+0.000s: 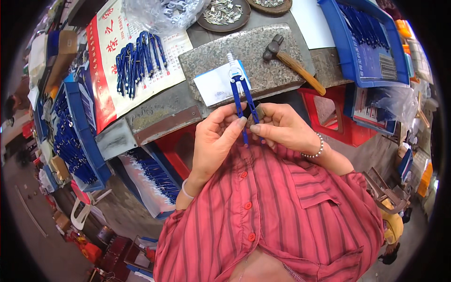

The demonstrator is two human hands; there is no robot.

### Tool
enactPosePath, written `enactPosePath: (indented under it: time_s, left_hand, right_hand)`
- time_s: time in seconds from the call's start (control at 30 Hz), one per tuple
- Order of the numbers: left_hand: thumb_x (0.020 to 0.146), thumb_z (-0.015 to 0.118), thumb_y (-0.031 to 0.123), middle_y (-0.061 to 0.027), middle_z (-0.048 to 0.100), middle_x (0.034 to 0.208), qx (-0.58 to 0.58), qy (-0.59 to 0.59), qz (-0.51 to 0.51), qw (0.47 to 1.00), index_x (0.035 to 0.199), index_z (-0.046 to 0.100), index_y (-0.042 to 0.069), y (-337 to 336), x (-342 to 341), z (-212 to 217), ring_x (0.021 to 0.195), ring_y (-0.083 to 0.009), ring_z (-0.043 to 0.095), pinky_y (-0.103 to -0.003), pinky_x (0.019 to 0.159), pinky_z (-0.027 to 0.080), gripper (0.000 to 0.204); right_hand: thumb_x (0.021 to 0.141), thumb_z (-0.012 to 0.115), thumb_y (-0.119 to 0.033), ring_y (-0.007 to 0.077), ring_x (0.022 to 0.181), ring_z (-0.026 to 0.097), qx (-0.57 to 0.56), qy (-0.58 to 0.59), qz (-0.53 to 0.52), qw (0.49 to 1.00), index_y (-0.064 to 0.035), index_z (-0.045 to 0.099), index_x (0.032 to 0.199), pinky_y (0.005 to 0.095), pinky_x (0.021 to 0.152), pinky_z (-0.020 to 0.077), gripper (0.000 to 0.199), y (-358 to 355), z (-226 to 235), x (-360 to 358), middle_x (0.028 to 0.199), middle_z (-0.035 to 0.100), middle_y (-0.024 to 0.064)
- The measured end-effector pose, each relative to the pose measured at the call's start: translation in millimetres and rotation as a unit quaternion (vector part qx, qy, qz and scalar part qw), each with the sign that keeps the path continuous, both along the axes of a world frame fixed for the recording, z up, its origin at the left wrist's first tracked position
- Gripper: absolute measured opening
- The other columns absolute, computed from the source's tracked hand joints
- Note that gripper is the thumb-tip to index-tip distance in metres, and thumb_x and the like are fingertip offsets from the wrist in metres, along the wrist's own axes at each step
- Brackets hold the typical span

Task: Assembling blue plastic tools by inserting white pins and securing them with metal fasteners using a hammer.

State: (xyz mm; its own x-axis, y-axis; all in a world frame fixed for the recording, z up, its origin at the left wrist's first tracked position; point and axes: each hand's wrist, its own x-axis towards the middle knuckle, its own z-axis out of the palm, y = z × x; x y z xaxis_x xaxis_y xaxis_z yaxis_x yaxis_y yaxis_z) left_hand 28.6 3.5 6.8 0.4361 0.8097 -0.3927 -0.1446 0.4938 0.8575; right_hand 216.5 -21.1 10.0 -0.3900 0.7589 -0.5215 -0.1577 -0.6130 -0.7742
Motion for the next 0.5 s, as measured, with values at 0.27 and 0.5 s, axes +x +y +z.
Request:
enactPosePath:
  time_s: [0.27, 0.5]
  left_hand:
    - [0.09, 0.057, 0.004, 0.0003, 0.059, 0.086, -0.038, -0.021, 0.004, 0.999, 0.117, 0.054, -0.003, -2, 4, -12, 0.078, -0.0038, 0.053, -0.018, 0.071, 0.043, 0.028]
    - [0.09, 0.058, 0.004, 0.0013, 0.058, 0.084, -0.011, 0.006, 0.01, 1.0, 0.115, 0.055, -0.004, -4, 4, -10, 0.077, -0.003, 0.052, -0.017, 0.07, 0.042, 0.027]
  right_hand:
    - [0.088, 0.059, -0.012, 0.0042, 0.052, 0.05, -0.011, -0.035, 0.01, 0.999, -0.0031, 0.055, 0.087, 0.0181, 0.045, 0.0392, 0.01, 4, -1, 5, 0.07, 0.057, 0.0012]
    - [0.088, 0.06, -0.012, 0.0041, 0.053, 0.05, 0.004, -0.025, 0.014, 1.0, -0.0028, 0.055, 0.086, 0.0183, 0.045, 0.0392, 0.01, 6, -3, 7, 0.07, 0.056, 0.0009]
